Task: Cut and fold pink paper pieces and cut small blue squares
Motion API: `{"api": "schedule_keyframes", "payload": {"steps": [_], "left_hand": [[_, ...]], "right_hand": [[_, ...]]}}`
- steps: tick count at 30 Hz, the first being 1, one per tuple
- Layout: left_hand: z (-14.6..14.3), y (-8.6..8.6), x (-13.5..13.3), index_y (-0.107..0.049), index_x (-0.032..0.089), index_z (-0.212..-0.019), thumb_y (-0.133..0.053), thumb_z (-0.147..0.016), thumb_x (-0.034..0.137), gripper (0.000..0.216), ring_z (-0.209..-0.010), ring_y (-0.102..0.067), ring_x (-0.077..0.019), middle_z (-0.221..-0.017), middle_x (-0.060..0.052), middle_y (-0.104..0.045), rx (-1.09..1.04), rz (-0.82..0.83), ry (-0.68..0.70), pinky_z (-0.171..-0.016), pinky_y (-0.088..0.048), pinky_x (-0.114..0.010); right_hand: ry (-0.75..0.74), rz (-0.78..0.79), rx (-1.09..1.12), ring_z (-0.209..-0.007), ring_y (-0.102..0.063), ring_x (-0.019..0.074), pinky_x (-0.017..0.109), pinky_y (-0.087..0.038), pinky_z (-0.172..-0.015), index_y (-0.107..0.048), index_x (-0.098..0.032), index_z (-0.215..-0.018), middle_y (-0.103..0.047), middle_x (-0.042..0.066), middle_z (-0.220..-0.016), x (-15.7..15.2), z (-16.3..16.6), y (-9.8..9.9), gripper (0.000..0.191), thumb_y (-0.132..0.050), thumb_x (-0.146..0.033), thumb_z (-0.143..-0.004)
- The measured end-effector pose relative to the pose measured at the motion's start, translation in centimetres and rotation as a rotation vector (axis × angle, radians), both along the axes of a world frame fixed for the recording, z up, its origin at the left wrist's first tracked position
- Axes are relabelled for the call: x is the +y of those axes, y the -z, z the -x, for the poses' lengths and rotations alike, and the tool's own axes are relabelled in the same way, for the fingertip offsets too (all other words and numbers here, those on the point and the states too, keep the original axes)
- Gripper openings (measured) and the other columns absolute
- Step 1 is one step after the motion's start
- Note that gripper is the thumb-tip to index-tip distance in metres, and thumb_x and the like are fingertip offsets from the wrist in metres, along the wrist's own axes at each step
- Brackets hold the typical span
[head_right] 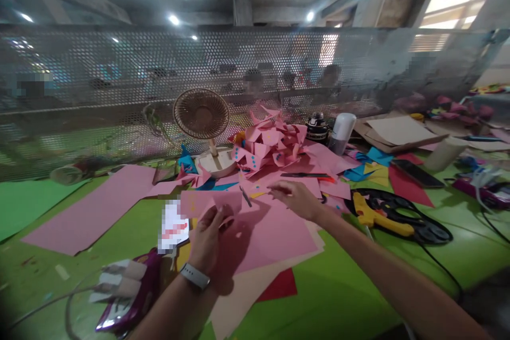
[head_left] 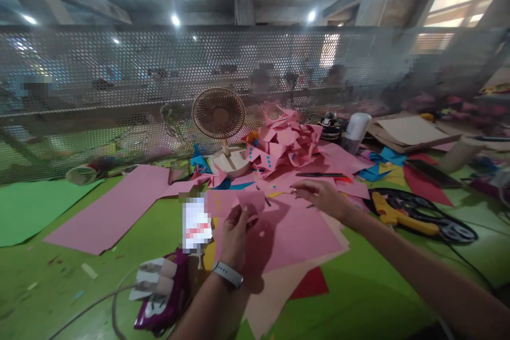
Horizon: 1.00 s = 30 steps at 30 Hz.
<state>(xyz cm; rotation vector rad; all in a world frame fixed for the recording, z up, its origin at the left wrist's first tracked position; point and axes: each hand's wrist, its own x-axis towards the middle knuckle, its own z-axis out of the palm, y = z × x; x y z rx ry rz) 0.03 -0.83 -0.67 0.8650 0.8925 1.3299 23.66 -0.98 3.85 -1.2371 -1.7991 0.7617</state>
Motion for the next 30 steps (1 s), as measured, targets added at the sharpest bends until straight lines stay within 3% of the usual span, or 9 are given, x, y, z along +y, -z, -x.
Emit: {"api": "schedule_keyframes", "payload": {"steps": [4,6,10,15,21,24,28,30], "left_hand": [[0.0,0.3,0.3,-0.063,0.016,-0.078,-0.073,-0.067,0.037,0.025,-0.069,-0.059,-0.0106,-0.074,0.001,-0.060,-0.024,0.039,-0.077,-0.071,-0.050,-0.025],[0.0,0.3,0.3,-0.063,0.016,-0.079,-0.074,-0.065,0.038,0.029,-0.069,-0.060,-0.0119,-0.075,0.000,-0.061,-0.013,0.053,-0.077,-0.071,-0.051,-0.026],[-0.1,0.1,0.2,-0.062,0.015,-0.074,-0.073,-0.066,0.038,0.027,-0.064,-0.057,-0.0099,-0.070,0.002,-0.058,0.033,0.048,-0.097,-0.067,-0.051,-0.024],[0.1,0.1,0.4,-0.060,0.016,-0.076,-0.072,-0.067,0.036,0.025,-0.064,-0.057,-0.0088,-0.072,0.002,-0.058,0.035,0.065,-0.131,-0.067,-0.051,-0.022],[0.3,0.3,0.7,-0.058,0.015,-0.075,-0.072,-0.067,0.036,0.026,-0.063,-0.057,-0.0091,-0.071,0.003,-0.056,0.052,0.079,-0.151,-0.066,-0.051,-0.022],[0.2,0.1,0.6,-0.059,0.015,-0.074,-0.073,-0.066,0.035,0.026,-0.064,-0.057,-0.0092,-0.071,0.003,-0.056,0.045,0.071,-0.156,-0.067,-0.052,-0.023],[0.0,-0.1,0.4,-0.061,0.015,-0.075,-0.072,-0.067,0.038,0.027,-0.063,-0.057,-0.0099,-0.068,0.002,-0.057,0.072,0.106,-0.151,-0.064,-0.052,-0.022],[0.0,-0.1,0.4,-0.061,0.015,-0.075,-0.070,-0.068,0.039,0.026,-0.063,-0.057,-0.0100,-0.068,0.002,-0.056,0.094,0.107,-0.136,-0.064,-0.051,-0.022]], "right_hand": [[0.216,-0.025,-0.075,-0.063,-0.055,0.0138,0.026,-0.042,-0.057,-0.062,-0.017,-0.073,-0.062,0.001,-0.068,-1.5,-3.7,0.5,0.021,-0.060,-0.037,-0.077],[0.259,0.027,0.035,-0.050,-0.044,0.0101,0.023,-0.035,-0.048,-0.054,-0.017,-0.055,-0.052,-0.003,-0.051,-2.0,-4.5,1.0,0.029,-0.066,-0.036,-0.073],[0.125,0.360,0.624,-0.036,-0.029,0.0056,0.022,-0.025,-0.040,-0.038,-0.019,-0.047,-0.035,-0.008,-0.038,-2.4,-3.9,2.1,0.040,-0.064,-0.035,-0.073],[0.026,0.523,0.812,-0.035,-0.020,0.0045,0.021,-0.023,-0.038,-0.028,-0.021,-0.048,-0.024,-0.010,-0.039,-1.9,-1.5,2.2,0.039,-0.057,-0.032,-0.072],[-0.093,0.682,0.830,-0.030,-0.016,0.0036,0.021,-0.017,-0.036,-0.033,-0.020,-0.046,-0.024,-0.010,-0.035,-1.6,-1.4,1.2,0.042,-0.055,-0.033,-0.079],[-0.113,0.668,0.797,-0.029,-0.016,0.0031,0.022,-0.015,-0.036,-0.033,-0.019,-0.045,-0.026,-0.010,-0.033,-0.4,-1.8,0.6,0.049,-0.050,-0.042,-0.084],[-0.038,0.528,0.649,-0.038,-0.036,0.0043,0.020,-0.025,-0.041,-0.047,-0.016,-0.056,-0.045,-0.007,-0.042,2.3,-0.7,0.7,0.037,-0.067,-0.042,-0.074],[-0.055,0.539,0.680,-0.046,-0.044,0.0055,0.019,-0.030,-0.046,-0.052,-0.015,-0.064,-0.052,-0.005,-0.052,3.4,0.4,1.0,0.031,-0.073,-0.038,-0.068]]}}
